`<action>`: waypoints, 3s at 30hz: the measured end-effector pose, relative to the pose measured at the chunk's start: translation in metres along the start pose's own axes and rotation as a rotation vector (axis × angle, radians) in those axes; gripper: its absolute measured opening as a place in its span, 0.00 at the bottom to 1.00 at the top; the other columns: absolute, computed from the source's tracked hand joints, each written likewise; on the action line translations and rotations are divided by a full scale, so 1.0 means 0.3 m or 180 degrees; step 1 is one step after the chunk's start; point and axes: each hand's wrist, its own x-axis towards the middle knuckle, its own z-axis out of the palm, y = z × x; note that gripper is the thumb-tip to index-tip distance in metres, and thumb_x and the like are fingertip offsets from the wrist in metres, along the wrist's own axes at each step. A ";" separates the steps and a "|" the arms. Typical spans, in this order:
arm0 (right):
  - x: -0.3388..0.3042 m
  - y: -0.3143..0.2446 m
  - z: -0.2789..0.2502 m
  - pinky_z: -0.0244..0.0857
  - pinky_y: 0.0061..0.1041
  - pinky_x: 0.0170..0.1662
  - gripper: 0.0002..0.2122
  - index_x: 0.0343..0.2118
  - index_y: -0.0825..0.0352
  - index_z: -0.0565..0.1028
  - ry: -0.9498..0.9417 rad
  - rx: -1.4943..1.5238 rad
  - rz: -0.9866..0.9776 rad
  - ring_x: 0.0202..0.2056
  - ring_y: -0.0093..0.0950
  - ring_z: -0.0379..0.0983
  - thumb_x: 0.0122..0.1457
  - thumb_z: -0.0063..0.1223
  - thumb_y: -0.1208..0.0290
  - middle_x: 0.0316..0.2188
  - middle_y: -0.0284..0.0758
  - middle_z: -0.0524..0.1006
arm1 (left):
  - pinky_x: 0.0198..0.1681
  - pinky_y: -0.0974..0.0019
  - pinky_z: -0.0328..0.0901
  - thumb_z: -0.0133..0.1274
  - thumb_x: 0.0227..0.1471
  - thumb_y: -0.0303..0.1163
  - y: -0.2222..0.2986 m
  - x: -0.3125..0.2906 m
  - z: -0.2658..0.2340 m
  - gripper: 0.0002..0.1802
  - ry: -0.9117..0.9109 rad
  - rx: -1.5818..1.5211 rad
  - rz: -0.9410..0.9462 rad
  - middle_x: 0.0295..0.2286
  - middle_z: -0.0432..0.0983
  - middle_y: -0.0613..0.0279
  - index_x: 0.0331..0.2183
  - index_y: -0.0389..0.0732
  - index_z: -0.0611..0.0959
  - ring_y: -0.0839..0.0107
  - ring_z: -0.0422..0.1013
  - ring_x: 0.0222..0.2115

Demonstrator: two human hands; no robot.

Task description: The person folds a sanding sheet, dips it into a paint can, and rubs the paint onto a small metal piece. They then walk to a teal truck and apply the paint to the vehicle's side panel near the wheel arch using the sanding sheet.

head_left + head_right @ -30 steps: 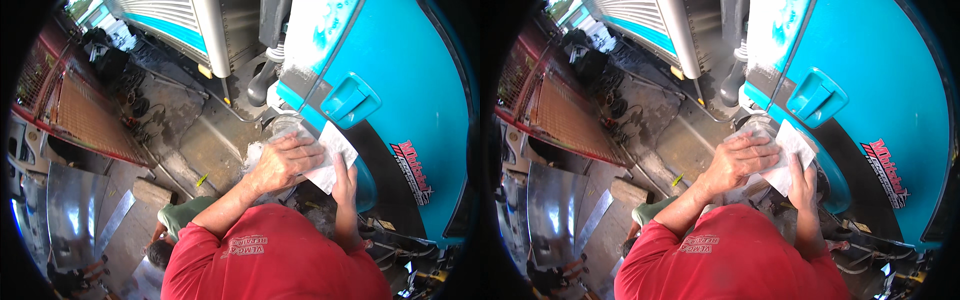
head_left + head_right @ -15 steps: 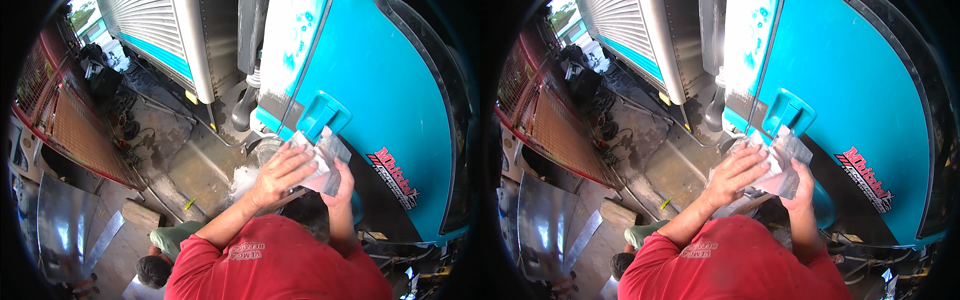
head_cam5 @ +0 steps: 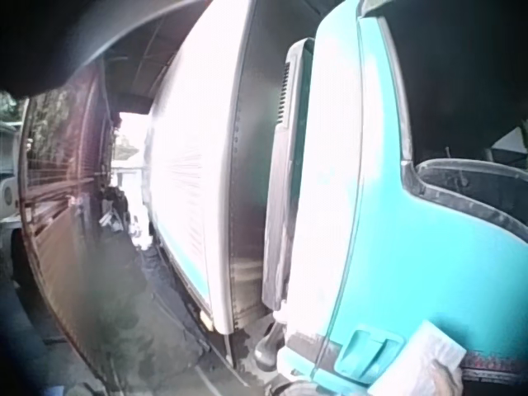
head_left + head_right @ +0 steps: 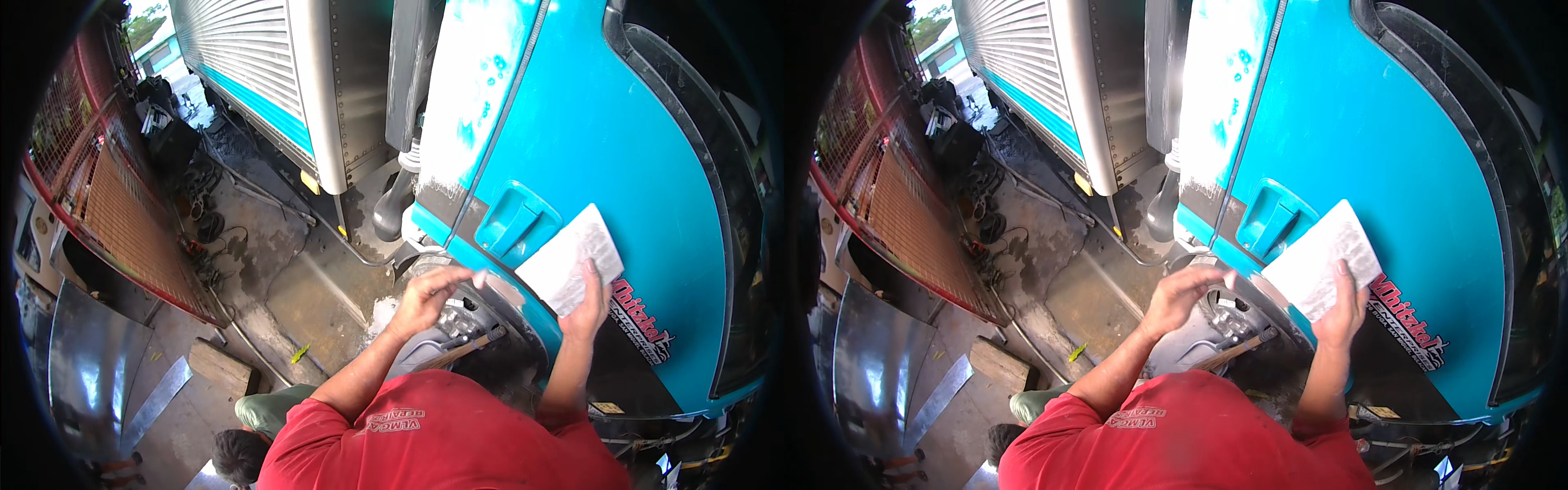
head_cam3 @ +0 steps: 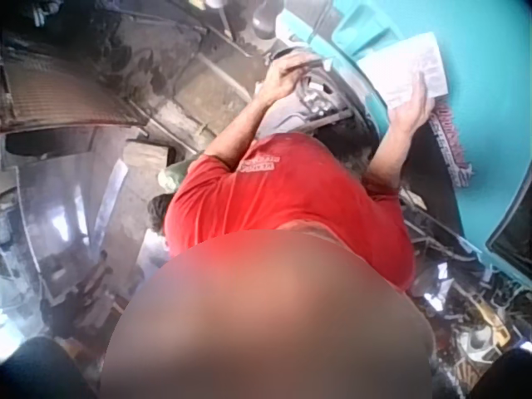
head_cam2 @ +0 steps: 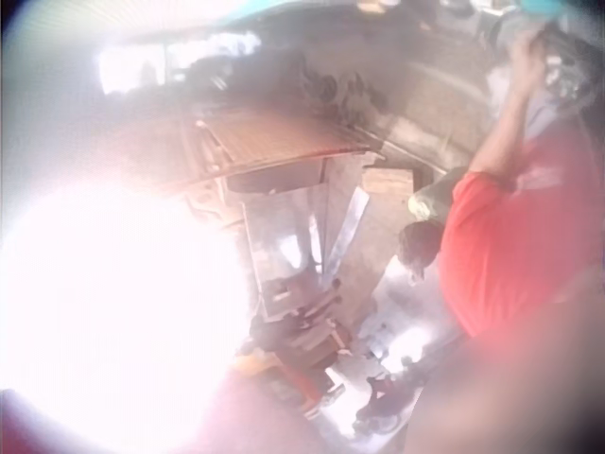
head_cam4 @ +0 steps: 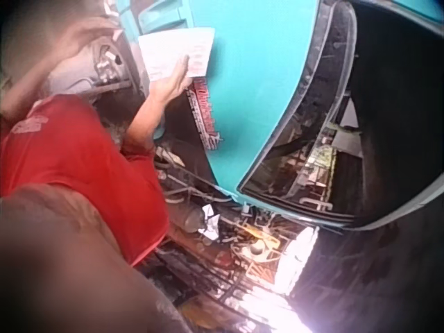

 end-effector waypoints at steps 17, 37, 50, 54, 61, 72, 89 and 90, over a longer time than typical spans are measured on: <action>0.087 -0.247 -0.399 0.79 0.47 0.57 0.30 0.68 0.79 0.66 0.0785 -0.0153 -0.0701 0.57 0.44 0.79 0.68 0.60 0.68 0.61 0.52 0.76 | 0.52 0.56 0.76 0.60 0.57 0.25 0.414 1.000 -0.339 0.24 0.1593 0.3118 0.2864 0.49 0.84 0.60 0.55 0.50 0.86 0.58 0.79 0.51; 0.068 -0.131 -0.777 0.79 0.50 0.58 0.22 0.65 0.68 0.74 0.0254 -0.3893 -0.2789 0.59 0.51 0.75 0.69 0.63 0.76 0.60 0.53 0.71 | 0.63 0.50 0.71 0.66 0.42 0.27 0.106 1.015 -0.383 0.39 0.0968 0.3666 0.3542 0.54 0.77 0.62 0.58 0.63 0.87 0.52 0.72 0.57; -0.010 0.195 -0.113 0.77 0.32 0.49 0.15 0.50 0.73 0.79 0.0559 -0.0487 0.0592 0.45 0.31 0.83 0.62 0.64 0.74 0.45 0.40 0.84 | 0.60 0.61 0.69 0.51 0.64 0.15 -0.216 0.348 -0.435 0.26 0.0192 0.0232 0.0737 0.52 0.81 0.51 0.62 0.37 0.82 0.63 0.77 0.54; 0.055 0.293 0.025 0.78 0.30 0.44 0.16 0.48 0.75 0.83 -0.0137 -0.0509 0.0710 0.38 0.30 0.85 0.62 0.64 0.68 0.40 0.39 0.86 | 0.57 0.67 0.71 0.59 0.65 0.21 -0.326 0.062 -0.453 0.22 0.0530 -0.1885 -0.1204 0.49 0.85 0.62 0.59 0.33 0.83 0.74 0.79 0.49; 0.174 0.420 0.103 0.77 0.30 0.45 0.19 0.48 0.76 0.83 -0.0239 -0.0533 0.0513 0.40 0.29 0.84 0.62 0.64 0.65 0.41 0.38 0.86 | 0.51 0.67 0.74 0.58 0.60 0.17 -0.340 -0.298 -0.581 0.18 0.1020 -0.2154 -0.2491 0.41 0.87 0.64 0.52 0.34 0.87 0.75 0.80 0.40; 0.388 0.475 -0.123 0.62 0.50 0.70 0.28 0.70 0.73 0.67 -0.0594 -0.0121 0.1231 0.66 0.43 0.72 0.72 0.54 0.65 0.67 0.45 0.74 | 0.41 0.64 0.77 0.57 0.60 0.19 -0.309 -0.576 -0.760 0.09 0.2243 -0.1793 -0.2023 0.33 0.86 0.63 0.41 0.35 0.89 0.72 0.81 0.33; -0.168 0.423 -0.016 0.75 0.32 0.53 0.19 0.51 0.77 0.83 -0.0859 -0.0578 0.0979 0.46 0.32 0.84 0.60 0.66 0.71 0.47 0.42 0.86 | 0.52 0.52 0.79 0.59 0.60 0.18 -0.350 -0.339 -0.710 0.17 0.2542 -0.1831 -0.2239 0.43 0.86 0.56 0.51 0.37 0.84 0.59 0.84 0.42; -0.216 0.407 -0.012 0.75 0.32 0.53 0.19 0.50 0.76 0.83 -0.0895 -0.0469 0.1027 0.46 0.32 0.85 0.58 0.66 0.71 0.46 0.42 0.87 | 0.52 0.51 0.79 0.58 0.60 0.17 -0.362 -0.277 -0.729 0.17 0.2467 -0.1921 -0.2175 0.43 0.86 0.55 0.50 0.37 0.84 0.59 0.84 0.42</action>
